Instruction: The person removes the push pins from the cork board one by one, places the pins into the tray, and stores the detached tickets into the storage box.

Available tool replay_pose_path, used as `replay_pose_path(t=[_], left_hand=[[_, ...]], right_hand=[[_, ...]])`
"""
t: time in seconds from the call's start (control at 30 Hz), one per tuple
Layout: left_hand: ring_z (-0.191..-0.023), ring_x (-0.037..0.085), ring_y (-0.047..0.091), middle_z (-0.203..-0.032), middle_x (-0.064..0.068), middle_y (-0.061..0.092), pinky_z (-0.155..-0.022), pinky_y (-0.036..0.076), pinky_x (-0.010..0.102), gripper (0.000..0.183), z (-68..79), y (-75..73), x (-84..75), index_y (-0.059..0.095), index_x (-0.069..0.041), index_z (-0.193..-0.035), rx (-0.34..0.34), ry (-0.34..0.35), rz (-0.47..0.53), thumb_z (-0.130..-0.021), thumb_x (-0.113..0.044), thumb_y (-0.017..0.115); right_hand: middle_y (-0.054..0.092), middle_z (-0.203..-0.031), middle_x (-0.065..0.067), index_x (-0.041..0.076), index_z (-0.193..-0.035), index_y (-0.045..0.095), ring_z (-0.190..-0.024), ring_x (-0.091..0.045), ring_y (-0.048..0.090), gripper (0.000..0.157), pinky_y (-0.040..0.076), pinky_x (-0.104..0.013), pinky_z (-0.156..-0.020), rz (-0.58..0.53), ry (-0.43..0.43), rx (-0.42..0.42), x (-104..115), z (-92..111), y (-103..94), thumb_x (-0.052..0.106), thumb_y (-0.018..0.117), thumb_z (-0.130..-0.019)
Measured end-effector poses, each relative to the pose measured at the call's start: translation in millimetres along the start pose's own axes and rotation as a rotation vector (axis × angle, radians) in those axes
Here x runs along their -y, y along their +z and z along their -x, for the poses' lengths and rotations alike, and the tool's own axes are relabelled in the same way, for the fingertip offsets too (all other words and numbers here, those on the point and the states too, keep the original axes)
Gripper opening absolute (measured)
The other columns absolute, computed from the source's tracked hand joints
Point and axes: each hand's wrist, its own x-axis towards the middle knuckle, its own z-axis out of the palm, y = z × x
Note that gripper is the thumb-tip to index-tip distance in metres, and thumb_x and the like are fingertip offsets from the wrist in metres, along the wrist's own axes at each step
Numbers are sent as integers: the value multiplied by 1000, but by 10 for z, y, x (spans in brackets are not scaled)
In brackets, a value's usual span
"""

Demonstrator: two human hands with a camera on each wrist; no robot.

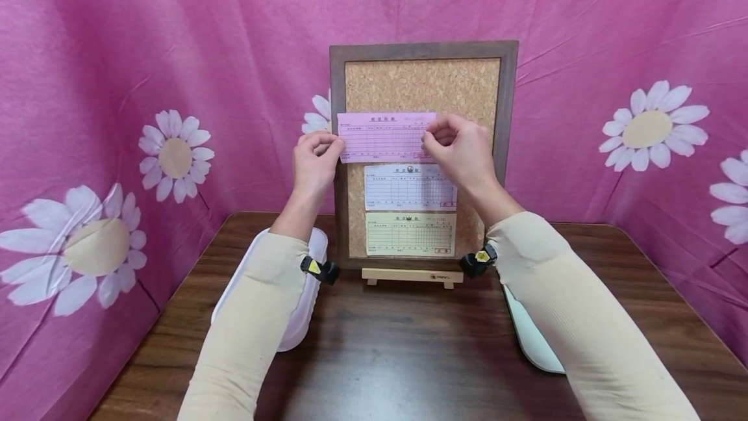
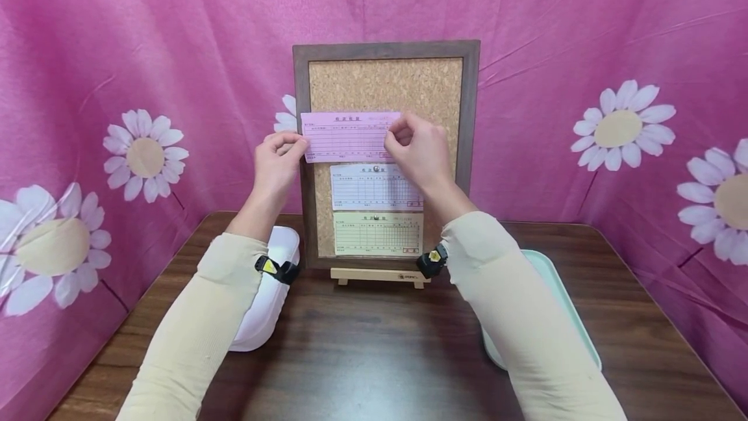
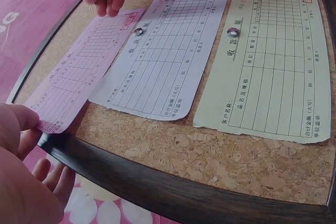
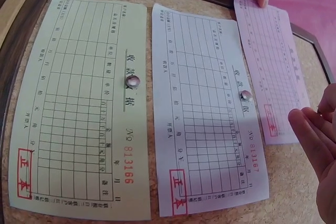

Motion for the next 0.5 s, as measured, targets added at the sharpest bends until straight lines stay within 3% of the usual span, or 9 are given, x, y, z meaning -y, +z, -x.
replay_pose_path(t=[0.27, 0.5], left_hand=[[-96, 8, 62, -107, -6, 55, -80, 50, 15, 14, -5, -40, 8, 74, 11, -100, -20, -14, 27, -97, -2, 71], [-87, 3, 60, -100, -5, 58, -77, 49, 15, 17, -13, -72, 23, 74, 13, -104, -44, -2, 3, -96, -2, 70]], right_hand=[[81, -94, -23, -2, -102, 78, -68, 13, 59, 14, 48, -8, -69, -61, -8, -16, -39, 15, -66, 9, 71, -96], [80, -95, -26, -4, -104, 77, -66, 16, 62, 13, 50, -8, -66, -113, -18, -23, -79, 3, -148, 5, 72, -96]])
